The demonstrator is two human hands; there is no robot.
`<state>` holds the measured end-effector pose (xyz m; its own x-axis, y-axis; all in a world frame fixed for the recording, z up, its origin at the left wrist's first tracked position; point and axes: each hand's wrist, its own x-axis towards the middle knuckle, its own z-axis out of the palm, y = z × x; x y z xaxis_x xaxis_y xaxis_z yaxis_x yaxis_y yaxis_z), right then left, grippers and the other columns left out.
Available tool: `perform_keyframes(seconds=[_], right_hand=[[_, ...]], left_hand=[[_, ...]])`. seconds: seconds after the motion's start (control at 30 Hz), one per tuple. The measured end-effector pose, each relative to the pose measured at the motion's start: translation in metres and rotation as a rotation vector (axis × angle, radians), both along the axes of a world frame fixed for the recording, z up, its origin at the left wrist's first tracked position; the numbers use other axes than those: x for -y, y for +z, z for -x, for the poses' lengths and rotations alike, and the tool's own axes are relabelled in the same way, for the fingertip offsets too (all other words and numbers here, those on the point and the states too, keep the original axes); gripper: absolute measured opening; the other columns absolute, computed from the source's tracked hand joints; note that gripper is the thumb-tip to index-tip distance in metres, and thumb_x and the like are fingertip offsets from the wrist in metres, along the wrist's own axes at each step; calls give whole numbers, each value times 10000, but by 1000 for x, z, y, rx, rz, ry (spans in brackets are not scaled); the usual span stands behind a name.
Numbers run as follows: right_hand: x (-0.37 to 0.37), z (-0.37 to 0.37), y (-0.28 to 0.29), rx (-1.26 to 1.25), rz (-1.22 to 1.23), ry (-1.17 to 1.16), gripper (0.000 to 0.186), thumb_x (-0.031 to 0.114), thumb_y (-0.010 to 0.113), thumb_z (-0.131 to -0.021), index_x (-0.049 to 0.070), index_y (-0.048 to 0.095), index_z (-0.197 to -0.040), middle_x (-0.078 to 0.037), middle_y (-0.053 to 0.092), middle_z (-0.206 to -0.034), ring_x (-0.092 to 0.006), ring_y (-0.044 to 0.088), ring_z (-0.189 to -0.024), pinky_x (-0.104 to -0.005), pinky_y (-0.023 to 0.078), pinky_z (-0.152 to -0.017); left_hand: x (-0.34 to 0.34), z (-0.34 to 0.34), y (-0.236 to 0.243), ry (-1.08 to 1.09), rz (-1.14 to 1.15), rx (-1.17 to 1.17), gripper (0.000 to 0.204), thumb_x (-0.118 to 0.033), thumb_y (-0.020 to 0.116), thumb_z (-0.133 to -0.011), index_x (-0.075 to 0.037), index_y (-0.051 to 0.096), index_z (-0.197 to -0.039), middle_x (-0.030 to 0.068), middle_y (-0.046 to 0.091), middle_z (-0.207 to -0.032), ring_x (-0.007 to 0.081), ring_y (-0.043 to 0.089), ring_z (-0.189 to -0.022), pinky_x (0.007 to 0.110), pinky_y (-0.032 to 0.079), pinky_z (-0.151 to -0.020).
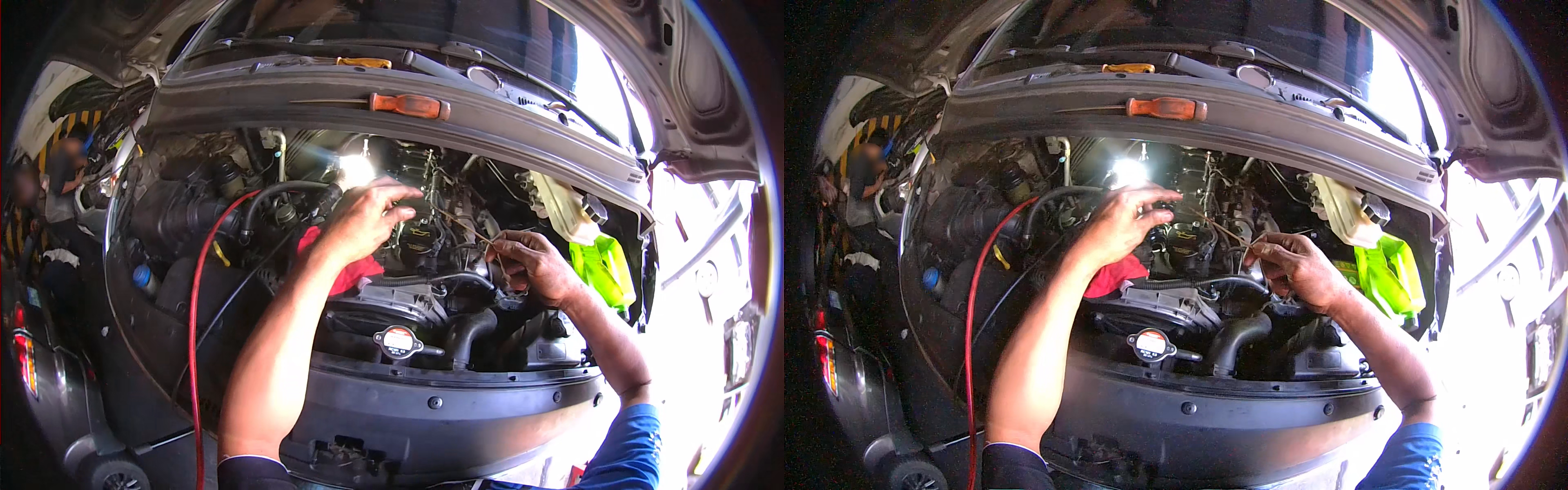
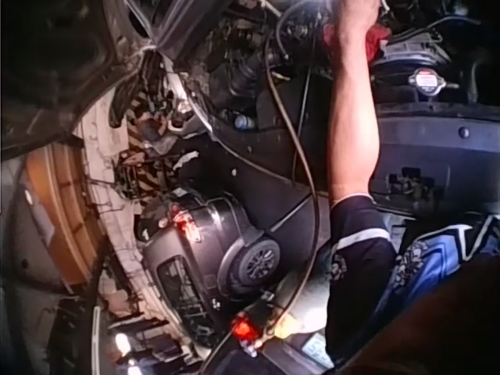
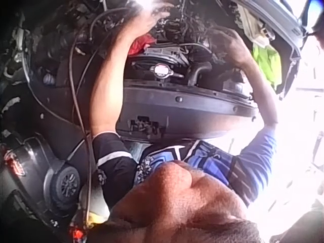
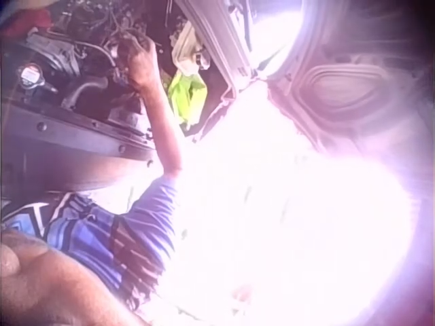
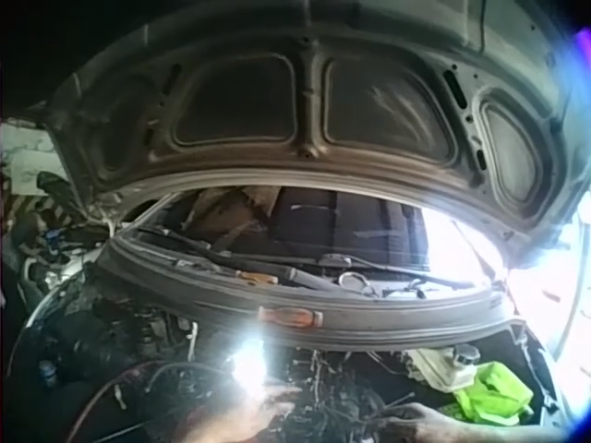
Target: Working on the engine of a vehicle using a flashlight and hands to inspect or adjust components.
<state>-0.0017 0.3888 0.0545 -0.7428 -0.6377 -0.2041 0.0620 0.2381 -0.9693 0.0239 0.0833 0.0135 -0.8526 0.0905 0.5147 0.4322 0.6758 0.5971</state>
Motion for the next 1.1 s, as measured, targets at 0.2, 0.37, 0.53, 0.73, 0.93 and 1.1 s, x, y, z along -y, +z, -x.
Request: perform_keyframes(seconds=[0.2, 0.37, 0.53, 0.73, 0.93, 1.1], right_hand=[[10, 3, -7, -55, -19, -12, 281, 266, 566, -1040, 14, 674, -980, 76, 345, -623, -37, 325, -528, -240, 288, -480], [14, 16, -10, -65, -72, 41, 301, 272, 553, -1050, 1, 681, -1051, 26, 535, -709, -43, 423, -566, -234, 362, -522], [32, 31, -12, -852, -386, 56, 250, 213, 598, -1023, 0, 693, -1113, -73, 732, -951, -150, 653, -759, -325, 524, -697], [66, 34, 5, -1055, -400, 106, 198, 155, 661, -973, 3, 714, -1087, -192, 717, -951, -297, 723, -875, -390, 541, -783], [88, 33, 20, -1078, -313, 149, 168, 135, 673, -954, -13, 703, -1028, -175, 695, -866, -268, 698, -776, -398, 526, -730], [85, 46, 26, -991, -344, 101, 152, 96, 648, -947, -5, 713, -1040, -178, 719, -890, -235, 700, -802, -384, 530, -771]], left_hand=[[1, -3, 4, 38, 64, -5, 317, -230, 742, -898, -88, 719, -1181, 123, 723, -1123, 303, 695, -1034, 409, 541, -908], [18, 1, -7, 169, 144, -15, 305, -217, 734, -906, -96, 720, -1185, 137, 711, -1159, 336, 657, -1115, 441, 492, -1004], [38, 0, -13, 247, 214, 91, 320, -259, 722, -930, -79, 723, -1194, 167, 692, -1240, 331, 634, -1193, 437, 469, -1054], [15, 2, -2, -18, 178, -142, 349, -319, 743, -901, -84, 738, -1159, 122, 730, -1121, 305, 670, -1067, 422, 500, -968], [16, 2, 1, -15, 304, -235, 182, -215, 748, -876, -57, 778, -961, 107, 744, -932, 300, 676, -1005, 417, 503, -911], [19, 11, -10, 58, 277, -223, 170, -211, 727, -896, -47, 761, -926, 117, 739, -923, 309, 669, -1005, 431, 505, -909]])
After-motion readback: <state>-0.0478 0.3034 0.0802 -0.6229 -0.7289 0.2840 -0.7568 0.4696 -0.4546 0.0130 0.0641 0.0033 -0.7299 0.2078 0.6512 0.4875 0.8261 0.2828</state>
